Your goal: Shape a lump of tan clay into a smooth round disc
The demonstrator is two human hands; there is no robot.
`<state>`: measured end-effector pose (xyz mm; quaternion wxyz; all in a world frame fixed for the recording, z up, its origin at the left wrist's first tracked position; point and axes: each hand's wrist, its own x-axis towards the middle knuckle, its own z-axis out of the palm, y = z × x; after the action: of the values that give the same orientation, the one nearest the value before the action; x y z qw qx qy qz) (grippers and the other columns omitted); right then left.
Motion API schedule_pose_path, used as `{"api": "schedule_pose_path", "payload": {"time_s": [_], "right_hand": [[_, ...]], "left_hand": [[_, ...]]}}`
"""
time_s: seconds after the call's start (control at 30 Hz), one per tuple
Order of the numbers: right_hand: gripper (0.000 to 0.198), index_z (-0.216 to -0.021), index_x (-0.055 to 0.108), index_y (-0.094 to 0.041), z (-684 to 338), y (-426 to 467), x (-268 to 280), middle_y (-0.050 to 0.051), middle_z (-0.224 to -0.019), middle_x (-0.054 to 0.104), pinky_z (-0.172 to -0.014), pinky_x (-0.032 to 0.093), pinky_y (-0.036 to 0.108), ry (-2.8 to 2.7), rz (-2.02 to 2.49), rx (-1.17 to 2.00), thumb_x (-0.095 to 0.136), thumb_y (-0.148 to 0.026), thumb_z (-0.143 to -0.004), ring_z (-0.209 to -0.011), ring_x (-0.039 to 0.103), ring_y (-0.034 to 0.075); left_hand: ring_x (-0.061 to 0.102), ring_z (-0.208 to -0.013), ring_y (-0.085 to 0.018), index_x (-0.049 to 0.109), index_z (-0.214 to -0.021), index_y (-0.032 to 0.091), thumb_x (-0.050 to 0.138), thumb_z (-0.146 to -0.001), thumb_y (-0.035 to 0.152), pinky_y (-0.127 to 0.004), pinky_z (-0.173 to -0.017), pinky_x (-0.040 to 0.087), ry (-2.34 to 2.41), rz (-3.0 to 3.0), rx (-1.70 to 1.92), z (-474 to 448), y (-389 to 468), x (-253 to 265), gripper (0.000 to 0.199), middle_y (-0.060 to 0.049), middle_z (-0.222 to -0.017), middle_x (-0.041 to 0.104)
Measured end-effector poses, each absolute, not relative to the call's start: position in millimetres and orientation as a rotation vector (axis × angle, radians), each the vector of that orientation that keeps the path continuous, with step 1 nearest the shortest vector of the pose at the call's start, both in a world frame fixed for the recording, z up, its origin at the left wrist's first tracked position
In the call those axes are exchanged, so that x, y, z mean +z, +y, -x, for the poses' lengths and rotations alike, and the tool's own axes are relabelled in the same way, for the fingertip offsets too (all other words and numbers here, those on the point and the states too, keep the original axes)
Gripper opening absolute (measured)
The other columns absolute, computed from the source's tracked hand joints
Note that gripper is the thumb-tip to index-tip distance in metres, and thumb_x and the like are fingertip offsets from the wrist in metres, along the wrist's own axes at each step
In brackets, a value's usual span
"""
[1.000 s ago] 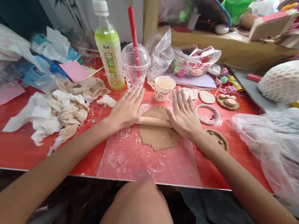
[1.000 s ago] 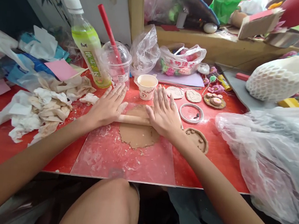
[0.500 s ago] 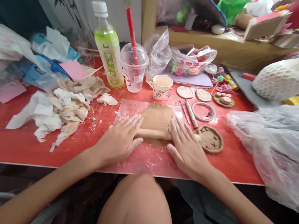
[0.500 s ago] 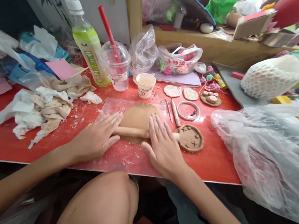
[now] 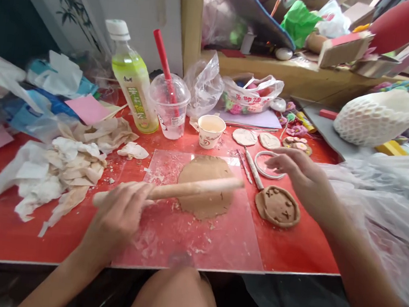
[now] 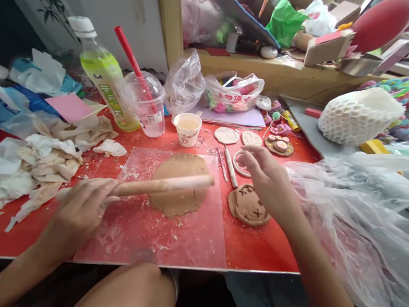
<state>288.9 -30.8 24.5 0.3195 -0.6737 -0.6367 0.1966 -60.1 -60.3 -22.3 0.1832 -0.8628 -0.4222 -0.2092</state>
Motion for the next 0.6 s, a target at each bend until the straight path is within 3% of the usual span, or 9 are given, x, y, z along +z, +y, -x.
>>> {"api": "schedule_pose_path", "payload": {"time_s": [0.07,0.17,0.47,0.6], "right_hand": [[0.043,-0.092,0.059,-0.020,-288.1,-12.9,22.9,0.006,-0.081,0.065,-0.065,0.043,0.032,-1.860,2.096,0.359,0.036,-0.055,-0.088,-0.074,0.060,0.020],[0.046,-0.080,0.057,-0.019,-281.1,1.8,17.8,0.007,-0.075,0.062,-0.052,0.030,0.029,-2.143,2.413,0.137,0.032,-0.056,-0.088,-0.065,0.056,0.021],[0.044,-0.085,0.051,-0.020,-279.5,-3.7,6.9,0.009,-0.076,0.061,-0.049,0.020,0.028,-2.415,2.566,-0.059,0.024,-0.054,-0.091,-0.064,0.057,0.022],[0.045,-0.077,0.050,-0.021,-290.9,-3.1,3.8,0.007,-0.068,0.059,-0.048,0.022,0.027,-2.335,2.480,-0.061,0.023,-0.055,-0.091,-0.057,0.052,0.019]], "left_hand": [[0.058,-0.097,-0.026,0.049,-0.122,0.008,0.052,-0.087,0.015,-0.043,-0.090,0.048,-1.270,2.339,-0.587,76.8,-56.9,-25.8,0.036,-0.014,-0.105,0.061],[0.059,-0.093,-0.026,0.052,-0.118,0.010,0.055,-0.085,0.016,-0.043,-0.088,0.049,-1.315,2.227,-0.563,96.7,-53.8,-33.9,0.034,-0.013,-0.102,0.062],[0.060,-0.090,-0.028,0.058,-0.109,0.003,0.049,-0.088,0.023,-0.045,-0.089,0.049,-1.412,2.147,-0.521,100.2,-60.6,-40.3,0.030,-0.016,-0.097,0.065],[0.060,-0.094,-0.029,0.055,-0.117,0.007,0.049,-0.088,0.025,-0.048,-0.091,0.048,-1.472,2.162,-0.537,97.9,-60.5,-42.6,0.035,-0.016,-0.102,0.064]]}}
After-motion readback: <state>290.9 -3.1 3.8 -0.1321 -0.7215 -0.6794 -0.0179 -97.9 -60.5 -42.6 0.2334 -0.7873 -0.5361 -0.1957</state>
